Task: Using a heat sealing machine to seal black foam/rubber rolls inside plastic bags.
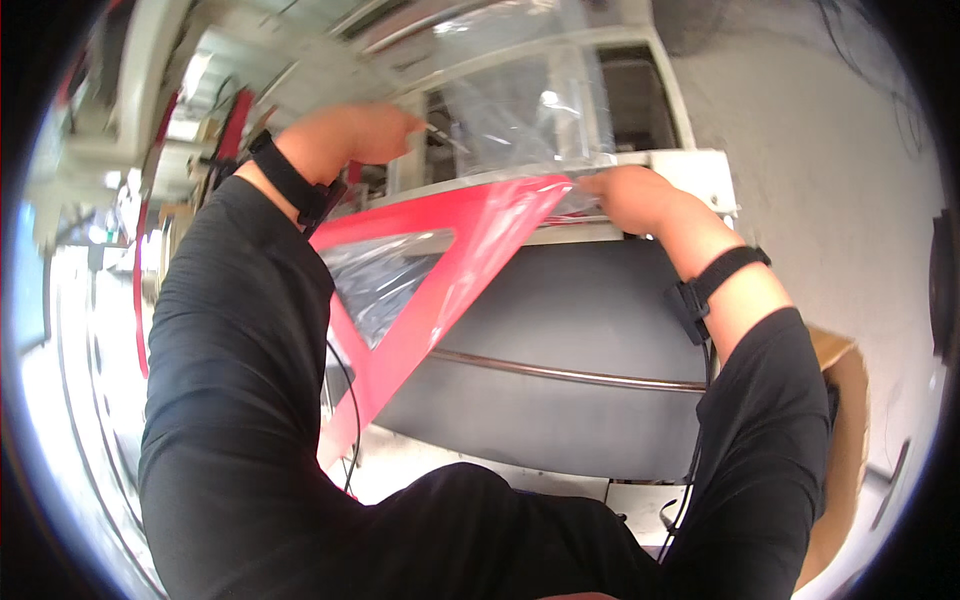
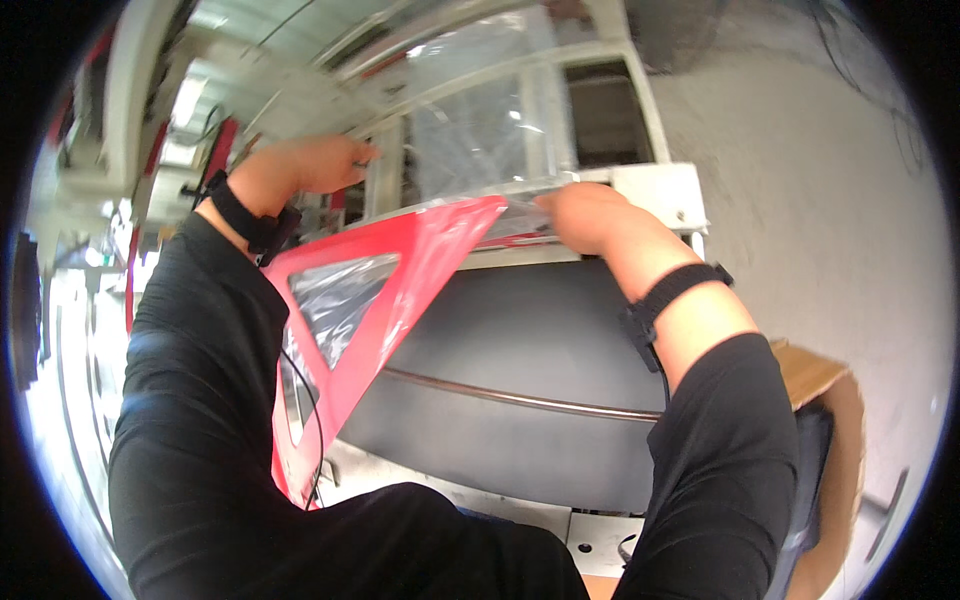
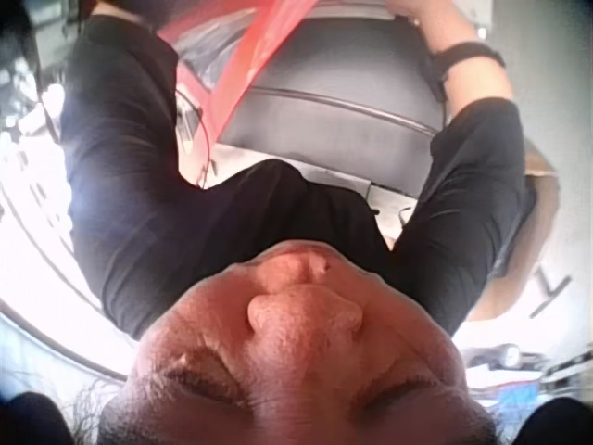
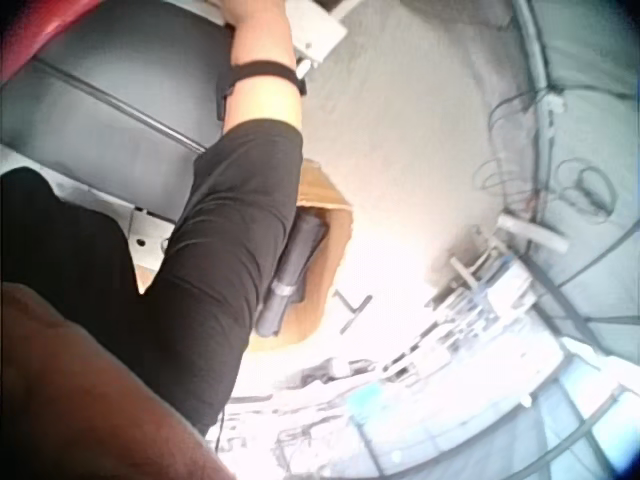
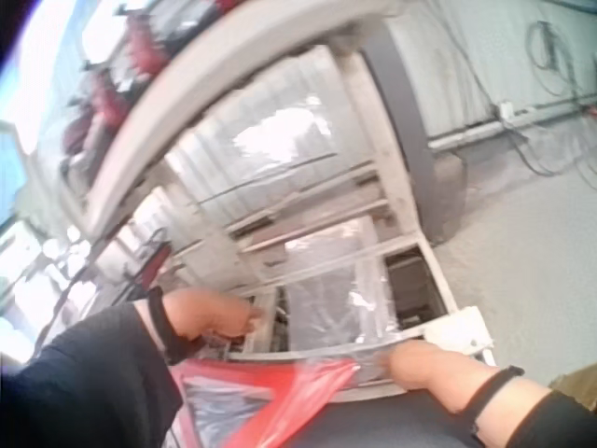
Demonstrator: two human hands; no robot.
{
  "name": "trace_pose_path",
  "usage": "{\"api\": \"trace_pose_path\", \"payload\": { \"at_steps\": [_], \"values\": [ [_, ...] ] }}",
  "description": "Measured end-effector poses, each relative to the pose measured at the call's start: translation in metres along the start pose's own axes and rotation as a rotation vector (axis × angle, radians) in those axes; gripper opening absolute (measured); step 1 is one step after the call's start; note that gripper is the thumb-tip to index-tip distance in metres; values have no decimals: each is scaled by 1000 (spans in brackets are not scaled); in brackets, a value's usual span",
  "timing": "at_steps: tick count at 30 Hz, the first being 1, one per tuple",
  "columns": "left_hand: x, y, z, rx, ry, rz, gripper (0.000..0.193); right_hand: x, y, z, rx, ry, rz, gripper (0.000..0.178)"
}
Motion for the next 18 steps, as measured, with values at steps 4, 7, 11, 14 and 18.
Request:
{"api": "trace_pose_path", "payload": {
  "at_steps": [4, 7, 11, 14, 18],
  "values": [
    [9, -52, -168, -48, -478, -472, 41, -8, -26, -19, 231, 31, 18, 57],
    [-25, -36, -270, 489, -107, -402, 38, -24, -47, -36, 250, 43, -76, 58],
    [-67, 40, -386, 354, -414, -721, 38, -52, -49, -59, 252, 61, -193, 58],
    [-99, 117, -468, 408, -538, -958, 38, -82, -48, -93, 266, 26, -182, 56],
    [-111, 217, -523, 206, -579, -1017, 37, -139, -24, -136, 263, 181, -152, 57]
  ]
}}
Point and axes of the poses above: each hand's wrist, its own z-axis towards the middle knuckle, its own y-axis out of the palm, x = y × z, the point moved 5 cm from there along z, towards the middle knuckle, and after that the axes turned 13 degrees about -y, right-handed, at the moved point
